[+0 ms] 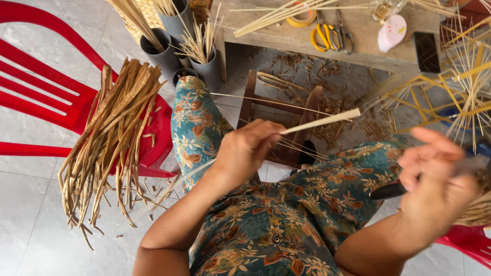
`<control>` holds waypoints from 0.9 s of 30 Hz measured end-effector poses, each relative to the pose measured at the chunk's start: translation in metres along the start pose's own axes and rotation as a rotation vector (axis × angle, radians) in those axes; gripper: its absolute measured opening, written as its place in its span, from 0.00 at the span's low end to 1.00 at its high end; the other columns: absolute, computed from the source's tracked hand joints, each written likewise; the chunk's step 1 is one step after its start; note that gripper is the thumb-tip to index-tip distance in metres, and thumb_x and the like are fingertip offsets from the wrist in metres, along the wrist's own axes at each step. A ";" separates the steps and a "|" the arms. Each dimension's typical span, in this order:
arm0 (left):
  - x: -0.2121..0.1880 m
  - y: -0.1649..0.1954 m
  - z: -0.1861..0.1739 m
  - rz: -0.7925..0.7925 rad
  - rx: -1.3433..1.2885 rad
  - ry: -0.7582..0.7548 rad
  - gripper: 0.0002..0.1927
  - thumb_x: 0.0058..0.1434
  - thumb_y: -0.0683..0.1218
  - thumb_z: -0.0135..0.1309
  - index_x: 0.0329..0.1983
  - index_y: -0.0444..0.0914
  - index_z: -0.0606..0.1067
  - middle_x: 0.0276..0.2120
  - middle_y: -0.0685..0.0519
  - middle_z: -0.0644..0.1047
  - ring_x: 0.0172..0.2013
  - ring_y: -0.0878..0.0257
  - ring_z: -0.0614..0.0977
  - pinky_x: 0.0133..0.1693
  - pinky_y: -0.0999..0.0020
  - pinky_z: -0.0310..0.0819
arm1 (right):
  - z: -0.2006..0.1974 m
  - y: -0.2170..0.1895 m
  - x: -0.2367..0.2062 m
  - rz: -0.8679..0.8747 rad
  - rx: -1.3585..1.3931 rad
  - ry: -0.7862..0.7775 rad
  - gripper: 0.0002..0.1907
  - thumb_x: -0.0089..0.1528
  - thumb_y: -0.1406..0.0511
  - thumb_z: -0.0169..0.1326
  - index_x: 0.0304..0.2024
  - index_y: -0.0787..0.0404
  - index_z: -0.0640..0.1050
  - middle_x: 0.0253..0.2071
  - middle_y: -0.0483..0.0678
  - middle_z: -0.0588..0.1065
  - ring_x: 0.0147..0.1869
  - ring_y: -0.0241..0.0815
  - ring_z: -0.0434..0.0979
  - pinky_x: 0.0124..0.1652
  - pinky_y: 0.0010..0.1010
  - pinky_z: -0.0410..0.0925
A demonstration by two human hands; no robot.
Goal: The person sits on a low stool and splits thin bamboo strips with a knife, shaving and pointing the ends to form skewers. They use shears at the start, bend and peel the split strips, and set finished sticks aside while raw bundles remain on the chair and floor.
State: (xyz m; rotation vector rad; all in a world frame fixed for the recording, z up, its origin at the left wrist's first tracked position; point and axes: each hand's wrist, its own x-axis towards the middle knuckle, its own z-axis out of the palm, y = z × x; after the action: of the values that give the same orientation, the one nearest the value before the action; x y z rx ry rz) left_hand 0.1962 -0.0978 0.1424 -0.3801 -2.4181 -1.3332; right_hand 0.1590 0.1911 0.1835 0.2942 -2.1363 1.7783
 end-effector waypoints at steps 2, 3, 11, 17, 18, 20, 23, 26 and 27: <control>-0.001 -0.003 -0.002 -0.068 -0.309 0.007 0.10 0.70 0.37 0.54 0.53 0.36 0.78 0.40 0.52 0.80 0.36 0.63 0.81 0.37 0.72 0.78 | -0.009 0.002 -0.003 -0.034 0.200 -0.121 0.41 0.70 0.39 0.43 0.66 0.68 0.71 0.24 0.42 0.66 0.20 0.26 0.55 0.22 0.17 0.50; -0.004 -0.002 -0.002 -0.160 -0.432 -0.031 0.11 0.70 0.37 0.54 0.54 0.36 0.78 0.39 0.53 0.79 0.34 0.66 0.80 0.35 0.74 0.77 | -0.005 0.005 -0.007 -0.027 0.269 -0.218 0.46 0.69 0.36 0.39 0.70 0.67 0.67 0.23 0.41 0.64 0.21 0.25 0.54 0.22 0.17 0.49; -0.018 0.009 0.003 -0.297 -0.537 -0.105 0.10 0.69 0.39 0.54 0.52 0.35 0.79 0.40 0.54 0.78 0.33 0.72 0.80 0.32 0.77 0.80 | 0.043 0.015 -0.031 0.125 0.565 -0.484 0.32 0.75 0.55 0.45 0.76 0.65 0.59 0.31 0.47 0.68 0.29 0.30 0.59 0.30 0.21 0.54; -0.010 0.018 -0.006 0.005 -0.198 -0.021 0.10 0.65 0.39 0.61 0.49 0.36 0.80 0.39 0.50 0.81 0.38 0.60 0.83 0.41 0.66 0.77 | 0.058 0.014 -0.027 0.221 0.640 -0.500 0.27 0.74 0.63 0.47 0.73 0.68 0.64 0.35 0.49 0.70 0.30 0.31 0.62 0.31 0.21 0.58; -0.008 0.020 -0.007 0.062 -0.151 0.010 0.11 0.63 0.40 0.63 0.48 0.36 0.80 0.40 0.49 0.81 0.40 0.57 0.82 0.42 0.64 0.77 | 0.060 0.014 -0.027 0.243 0.639 -0.534 0.26 0.74 0.63 0.48 0.72 0.68 0.64 0.35 0.49 0.70 0.29 0.31 0.61 0.30 0.21 0.58; 0.000 0.023 -0.007 0.119 -0.136 0.043 0.12 0.62 0.41 0.64 0.48 0.37 0.79 0.41 0.49 0.81 0.41 0.55 0.82 0.44 0.63 0.77 | 0.065 0.012 -0.031 0.281 0.624 -0.594 0.27 0.73 0.63 0.48 0.72 0.68 0.64 0.34 0.50 0.71 0.28 0.31 0.61 0.29 0.21 0.57; 0.010 0.027 -0.004 0.103 -0.225 0.054 0.12 0.65 0.41 0.64 0.51 0.38 0.79 0.40 0.50 0.81 0.40 0.58 0.83 0.43 0.67 0.79 | 0.070 0.004 -0.035 0.321 0.657 -0.623 0.28 0.72 0.60 0.48 0.72 0.67 0.63 0.32 0.50 0.70 0.25 0.31 0.61 0.26 0.20 0.57; 0.013 0.029 -0.002 0.070 -0.294 0.056 0.14 0.67 0.39 0.62 0.55 0.39 0.78 0.41 0.51 0.82 0.39 0.61 0.84 0.42 0.69 0.79 | 0.072 -0.005 -0.037 0.355 0.797 -0.543 0.30 0.73 0.58 0.49 0.73 0.65 0.61 0.30 0.50 0.69 0.22 0.30 0.60 0.23 0.20 0.56; 0.013 0.030 -0.001 0.068 -0.307 0.059 0.14 0.67 0.39 0.62 0.55 0.39 0.78 0.41 0.51 0.82 0.38 0.62 0.84 0.41 0.70 0.79 | 0.073 -0.007 -0.036 0.368 0.815 -0.516 0.30 0.73 0.58 0.49 0.72 0.65 0.60 0.29 0.51 0.69 0.21 0.31 0.59 0.22 0.20 0.56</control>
State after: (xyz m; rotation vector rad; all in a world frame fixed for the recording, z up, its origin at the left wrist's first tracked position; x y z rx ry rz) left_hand 0.1964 -0.0827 0.1712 -0.4891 -2.1348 -1.6641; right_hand 0.1855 0.1163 0.1639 0.6425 -1.6867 3.0181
